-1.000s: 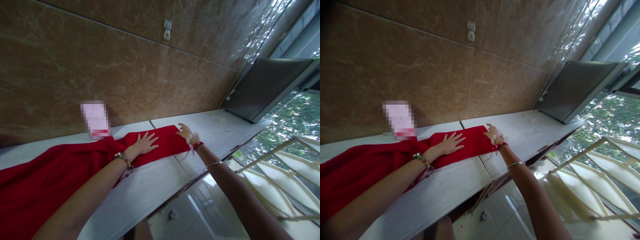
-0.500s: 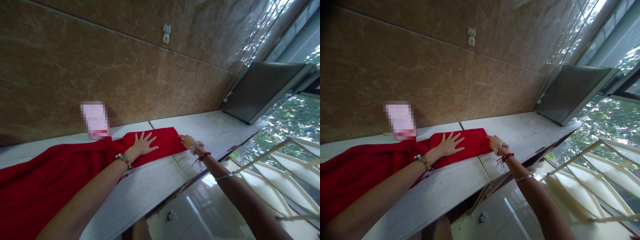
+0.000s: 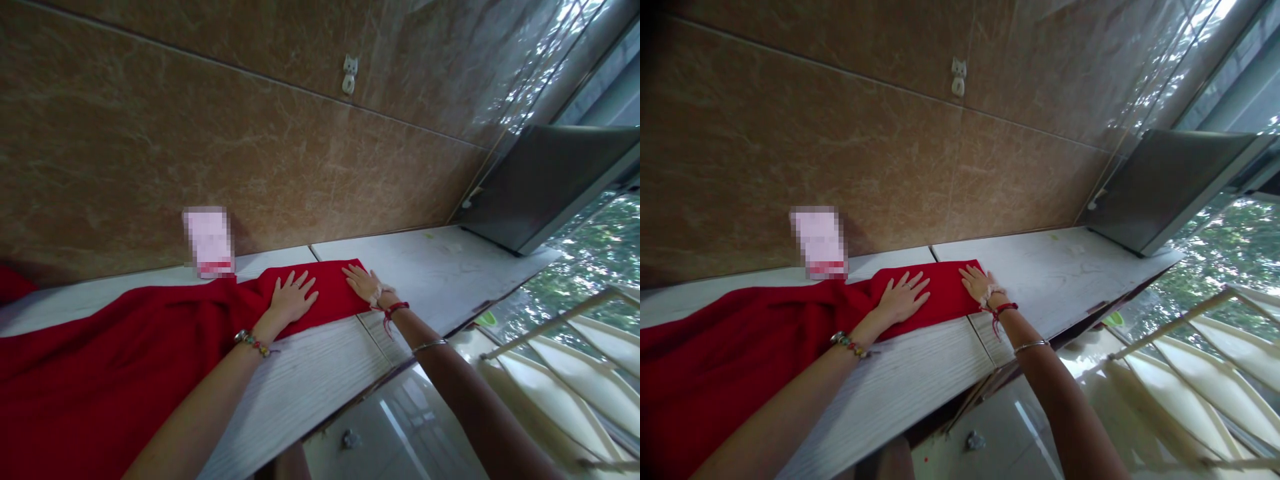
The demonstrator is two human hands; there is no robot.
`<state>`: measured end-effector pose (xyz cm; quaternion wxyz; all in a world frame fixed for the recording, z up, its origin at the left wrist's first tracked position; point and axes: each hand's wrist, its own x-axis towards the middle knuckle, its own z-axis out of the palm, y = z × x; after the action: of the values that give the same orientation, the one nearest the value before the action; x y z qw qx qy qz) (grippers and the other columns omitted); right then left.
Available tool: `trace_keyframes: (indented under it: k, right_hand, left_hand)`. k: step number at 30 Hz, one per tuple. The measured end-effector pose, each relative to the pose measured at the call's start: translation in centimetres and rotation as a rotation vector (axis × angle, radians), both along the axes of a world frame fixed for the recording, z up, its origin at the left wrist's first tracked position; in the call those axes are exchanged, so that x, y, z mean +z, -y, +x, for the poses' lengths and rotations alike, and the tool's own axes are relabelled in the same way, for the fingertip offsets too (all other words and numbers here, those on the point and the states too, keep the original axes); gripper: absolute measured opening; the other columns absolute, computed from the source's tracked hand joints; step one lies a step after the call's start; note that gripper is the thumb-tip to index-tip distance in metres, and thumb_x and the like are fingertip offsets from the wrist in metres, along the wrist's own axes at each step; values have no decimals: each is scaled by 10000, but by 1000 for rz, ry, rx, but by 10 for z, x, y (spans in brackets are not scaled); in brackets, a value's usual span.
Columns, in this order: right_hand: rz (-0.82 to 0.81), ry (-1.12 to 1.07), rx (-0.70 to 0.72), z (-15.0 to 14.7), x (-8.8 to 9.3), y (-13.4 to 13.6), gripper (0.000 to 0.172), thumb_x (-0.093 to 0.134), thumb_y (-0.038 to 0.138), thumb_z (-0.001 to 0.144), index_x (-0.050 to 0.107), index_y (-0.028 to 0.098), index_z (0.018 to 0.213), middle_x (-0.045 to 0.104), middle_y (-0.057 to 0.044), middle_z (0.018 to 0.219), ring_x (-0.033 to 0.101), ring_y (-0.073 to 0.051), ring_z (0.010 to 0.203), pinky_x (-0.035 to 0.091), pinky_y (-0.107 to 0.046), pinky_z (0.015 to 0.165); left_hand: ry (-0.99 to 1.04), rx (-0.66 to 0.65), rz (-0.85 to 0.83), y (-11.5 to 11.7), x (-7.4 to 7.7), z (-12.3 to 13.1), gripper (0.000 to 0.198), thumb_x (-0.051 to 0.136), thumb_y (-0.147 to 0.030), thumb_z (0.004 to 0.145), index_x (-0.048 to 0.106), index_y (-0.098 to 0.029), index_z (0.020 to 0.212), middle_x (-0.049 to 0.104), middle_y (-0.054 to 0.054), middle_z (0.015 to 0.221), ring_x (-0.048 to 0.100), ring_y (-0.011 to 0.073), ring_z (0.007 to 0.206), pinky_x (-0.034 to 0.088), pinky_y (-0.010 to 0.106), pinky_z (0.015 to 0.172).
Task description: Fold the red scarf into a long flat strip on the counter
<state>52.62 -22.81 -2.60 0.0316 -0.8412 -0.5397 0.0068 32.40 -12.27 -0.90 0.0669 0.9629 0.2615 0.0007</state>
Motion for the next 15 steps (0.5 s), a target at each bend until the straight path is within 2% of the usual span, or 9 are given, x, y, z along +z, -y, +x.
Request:
trace_keyframes:
  k: [3, 5, 7, 9, 12, 15]
  right_hand:
    - [-89, 23, -164, 18, 11, 6, 444, 259, 299, 891, 290, 294, 1334, 283, -38, 1407, 251, -246, 1276, 219, -556, 981]
    - [-84, 59, -210, 17, 18, 1, 462, 270, 262, 881, 281, 264, 1343, 261, -59, 1414, 223, -265, 1285, 214, -563, 978]
    - [-13, 97, -161, 4, 21, -13, 473, 278, 243, 875, 281, 229, 1348, 234, -75, 1424, 193, -263, 1294, 221, -528, 992]
    - [50, 90, -18, -15, 18, -29, 471, 279, 280, 881, 282, 222, 1349, 231, -70, 1426, 193, -244, 1296, 245, -478, 1001]
    - [6, 12, 170, -38, 8, -45, 450, 261, 359, 892, 295, 285, 1335, 262, -21, 1418, 208, -212, 1294, 234, -479, 1010]
    - [-18, -13, 141, -40, 3, -47, 438, 240, 374, 899, 294, 308, 1329, 270, -5, 1413, 214, -201, 1293, 205, -501, 1016]
  left_hand:
    - [-19, 95, -5, 0, 2, -3, 503, 192, -438, 870, 277, -272, 1337, 192, 8, 1434, 140, 277, 1306, 125, 571, 1003]
    - [-24, 143, -1, 1, 3, -4, 517, 204, -447, 861, 269, -266, 1341, 205, 11, 1430, 142, 279, 1306, 111, 576, 1005]
    - [-24, 165, -1, 3, 4, -3, 545, 222, -467, 849, 265, -248, 1346, 201, 21, 1430, 140, 289, 1305, 101, 574, 1009]
    - [-26, 181, -19, 3, 4, -3, 572, 228, -486, 839, 256, -234, 1351, 187, 27, 1434, 123, 297, 1307, 99, 577, 1010]
    - [-51, 244, -74, 2, 4, -2, 623, 226, -528, 822, 221, -219, 1363, 136, 33, 1445, 75, 321, 1309, 109, 597, 999]
    - [-85, 291, -107, 0, 6, -2, 702, 217, -590, 796, 181, -194, 1374, 73, 42, 1453, 36, 342, 1307, 110, 609, 991]
